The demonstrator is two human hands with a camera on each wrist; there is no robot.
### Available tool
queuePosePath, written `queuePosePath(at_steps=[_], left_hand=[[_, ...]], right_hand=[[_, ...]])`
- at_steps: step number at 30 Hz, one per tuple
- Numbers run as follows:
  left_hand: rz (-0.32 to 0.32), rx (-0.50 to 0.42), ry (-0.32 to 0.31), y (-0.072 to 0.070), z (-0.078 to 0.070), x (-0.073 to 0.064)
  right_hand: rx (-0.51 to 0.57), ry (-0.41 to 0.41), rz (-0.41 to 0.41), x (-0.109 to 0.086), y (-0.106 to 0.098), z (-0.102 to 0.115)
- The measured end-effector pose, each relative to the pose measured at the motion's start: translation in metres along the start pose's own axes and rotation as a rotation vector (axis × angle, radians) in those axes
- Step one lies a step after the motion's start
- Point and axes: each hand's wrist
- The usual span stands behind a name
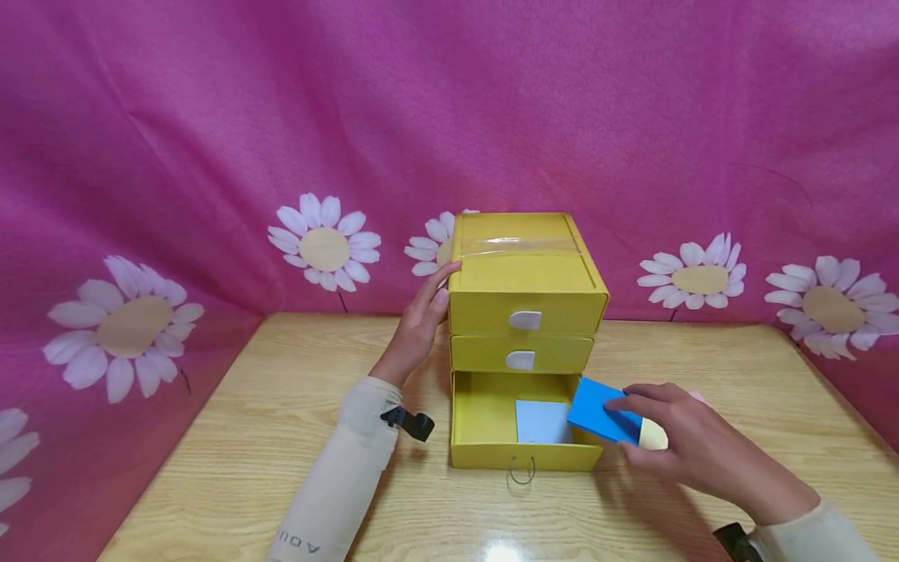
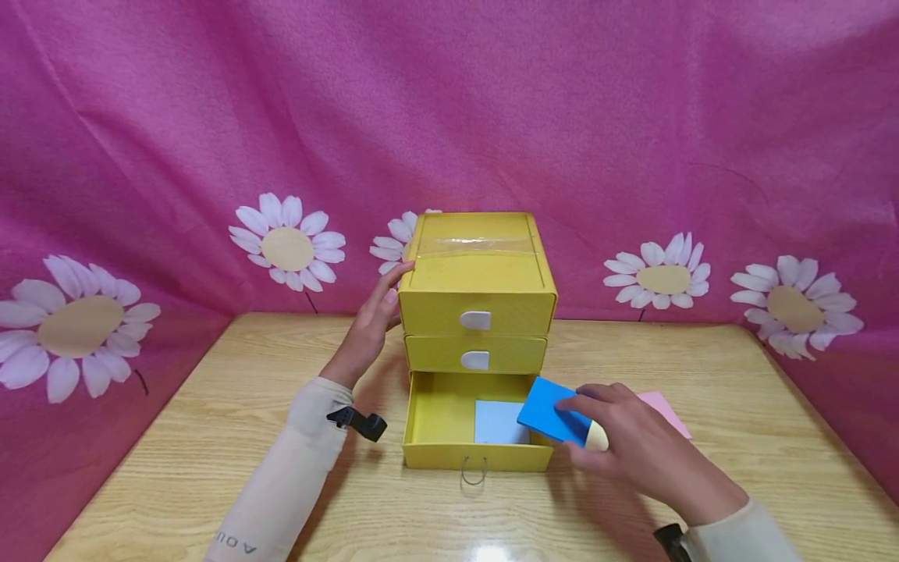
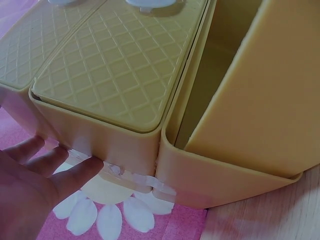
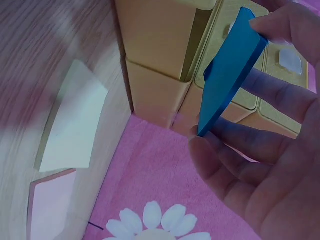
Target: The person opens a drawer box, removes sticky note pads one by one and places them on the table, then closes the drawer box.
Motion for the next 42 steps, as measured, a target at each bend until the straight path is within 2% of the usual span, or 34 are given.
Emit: queuePosePath(at_steps=[3, 9, 11, 13, 18, 20, 23, 32, 39, 42], left_hand=[[0.004, -0.002, -0.007, 0.000, -0.001, -0.001], [-0.009, 0.018, 0.012, 0.000, -0.001, -0.001], [-0.010, 0.015, 0.006, -0.001, 0.000, -0.001], [-0.013, 0.008, 0.005, -0.001, 0.010, 0.001], [-0.013, 0.004, 0.004, 0.000, 0.011, 0.001], [-0.008, 0.008, -0.003, 0.000, 0.000, -0.001], [-0.008, 0.022, -0.006, 0.000, -0.003, -0.001], [-0.012, 0.004, -0.009, 0.000, -0.002, -0.001], [-0.013, 0.015, -0.006, 0.000, -0.002, -0.001], [-0.012, 0.019, -0.008, 0.000, -0.002, -0.001]], right_hand=[[-0.002, 0.000, -0.015, -0.004, 0.000, -0.002], [0.001, 0.047, 0.007, -0.014, 0.000, -0.008], [-0.004, 0.040, -0.009, -0.018, 0.001, -0.010], [-0.014, 0.032, -0.027, -0.021, 0.002, -0.012], [-0.044, 0.012, -0.068, -0.031, 0.004, -0.017], [-0.041, 0.039, -0.046, -0.034, 0.005, -0.019], [-0.033, 0.086, -0.008, -0.039, 0.005, -0.020], [-0.026, 0.184, 0.085, -0.052, 0.012, -0.028], [0.016, 0.219, 0.161, -0.060, 0.018, -0.035], [0.026, 0.261, 0.250, -0.060, 0.018, -0.037]])
Point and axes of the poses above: each hand's wrist, its own x-axis towards the middle knuckle, its own y-axis out of the palm, z = x × y
